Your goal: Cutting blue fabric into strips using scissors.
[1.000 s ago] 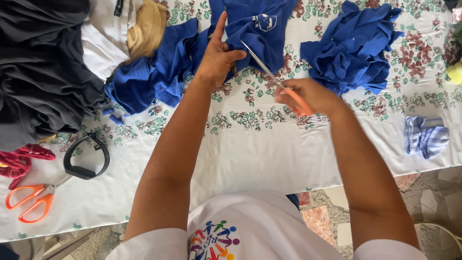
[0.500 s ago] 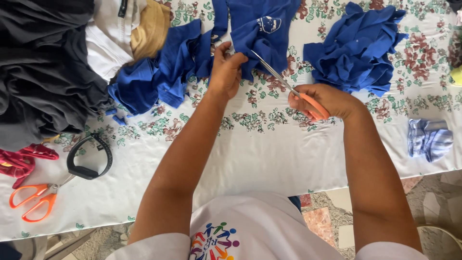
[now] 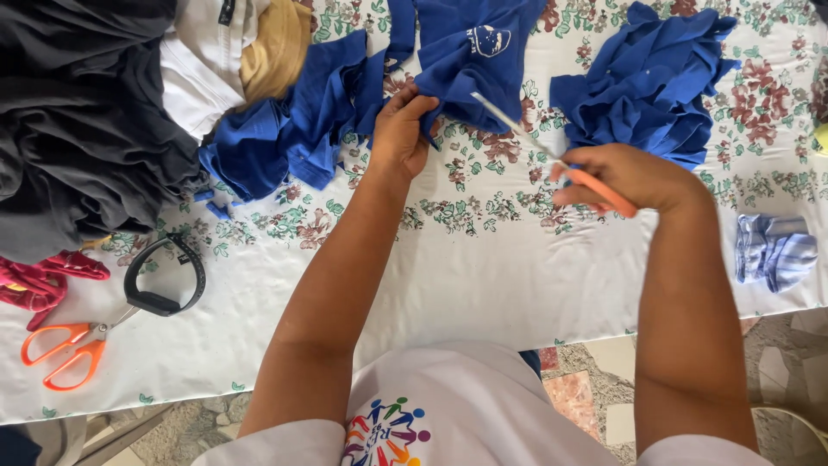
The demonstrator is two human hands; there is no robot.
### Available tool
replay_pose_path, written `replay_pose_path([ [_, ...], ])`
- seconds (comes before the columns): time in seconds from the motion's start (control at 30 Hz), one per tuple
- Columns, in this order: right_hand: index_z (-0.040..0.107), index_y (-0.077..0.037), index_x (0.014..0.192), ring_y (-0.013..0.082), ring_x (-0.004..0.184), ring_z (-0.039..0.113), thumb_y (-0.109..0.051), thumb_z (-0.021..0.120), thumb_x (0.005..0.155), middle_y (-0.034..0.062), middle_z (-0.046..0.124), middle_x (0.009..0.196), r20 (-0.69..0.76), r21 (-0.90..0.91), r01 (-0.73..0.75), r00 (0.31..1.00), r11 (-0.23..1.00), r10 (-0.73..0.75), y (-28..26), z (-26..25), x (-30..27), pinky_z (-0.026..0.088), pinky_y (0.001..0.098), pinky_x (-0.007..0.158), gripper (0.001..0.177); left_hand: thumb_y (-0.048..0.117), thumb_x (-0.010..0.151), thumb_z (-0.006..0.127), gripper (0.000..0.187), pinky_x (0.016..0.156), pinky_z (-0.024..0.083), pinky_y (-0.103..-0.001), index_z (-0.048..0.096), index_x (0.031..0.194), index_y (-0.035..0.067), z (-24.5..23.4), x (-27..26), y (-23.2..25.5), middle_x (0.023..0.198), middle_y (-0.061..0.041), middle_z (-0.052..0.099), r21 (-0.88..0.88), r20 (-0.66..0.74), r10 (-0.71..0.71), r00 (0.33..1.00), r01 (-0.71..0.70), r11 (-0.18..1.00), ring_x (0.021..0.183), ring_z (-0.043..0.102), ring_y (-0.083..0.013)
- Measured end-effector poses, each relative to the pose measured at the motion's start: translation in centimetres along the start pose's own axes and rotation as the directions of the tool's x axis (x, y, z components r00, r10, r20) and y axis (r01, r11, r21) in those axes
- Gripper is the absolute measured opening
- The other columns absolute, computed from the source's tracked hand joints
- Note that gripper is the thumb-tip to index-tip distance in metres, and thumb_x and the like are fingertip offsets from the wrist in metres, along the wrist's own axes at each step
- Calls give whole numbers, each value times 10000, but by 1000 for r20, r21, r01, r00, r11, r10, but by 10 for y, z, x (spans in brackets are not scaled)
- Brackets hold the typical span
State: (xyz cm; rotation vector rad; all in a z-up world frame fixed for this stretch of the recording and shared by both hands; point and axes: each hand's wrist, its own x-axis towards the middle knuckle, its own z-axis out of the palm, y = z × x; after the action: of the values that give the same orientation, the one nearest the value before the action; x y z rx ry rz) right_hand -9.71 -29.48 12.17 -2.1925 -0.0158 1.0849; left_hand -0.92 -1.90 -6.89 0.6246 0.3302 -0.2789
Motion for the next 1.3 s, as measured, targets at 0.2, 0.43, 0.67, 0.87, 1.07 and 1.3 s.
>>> replay_pose_path([
  [0.2,643,-46,1131,123,627,602,-211,788,874,50,695,806,-303,231,39,952,972,34,16,0,25,492,284,534,338,45,822,696,246,499,470,-285,670,1067,48,19,-19,12,882,-66,671,85,-70,-41,997,47,995,680,618,-160],
  [0.43,627,-48,1141,232,848,736,-340,929,821,106,765,931,-842,-148,129,504,981,-193,33,42,147,576,363,765,528,258,864,804,255,397,318,-256,623,834,80,38,-31,24,702,-29,580,169,-87,-260,962,271,948,508,488,-120],
  [0.67,708,-88,1158,306,965,724,-233,781,847,150,742,1072,-686,-181,-113,726,977,-43,46,-18,108,555,394,818,351,154,874,769,187,379,339,-268,614,932,67,34,-29,0,683,-26,550,281,-79,-210,974,224,933,506,500,-118],
  [0.87,690,-100,1269,423,963,692,-262,821,842,186,740,1099,-663,-543,-289,724,788,-192,78,-74,82,552,499,767,475,8,857,718,333,432,545,-341,553,1145,-7,60,-66,-4,854,-138,696,544,-23,-227,974,202,815,602,694,-203],
  [1.07,606,-77,1211,401,968,733,-308,810,984,182,748,1068,-757,-500,94,436,861,-487,13,-28,125,584,492,810,383,-59,865,666,391,546,680,-407,557,1240,-54,46,-65,-13,978,-187,732,635,35,-244,969,167,754,738,781,-270],
  [1.3,614,-147,1448,467,906,686,-187,820,779,261,720,981,-553,-664,11,665,748,-501,-43,-35,164,552,524,808,701,-41,859,689,399,552,672,-362,584,1243,-61,48,-78,-5,935,-176,742,740,75,-122,990,27,672,731,774,-248],
])
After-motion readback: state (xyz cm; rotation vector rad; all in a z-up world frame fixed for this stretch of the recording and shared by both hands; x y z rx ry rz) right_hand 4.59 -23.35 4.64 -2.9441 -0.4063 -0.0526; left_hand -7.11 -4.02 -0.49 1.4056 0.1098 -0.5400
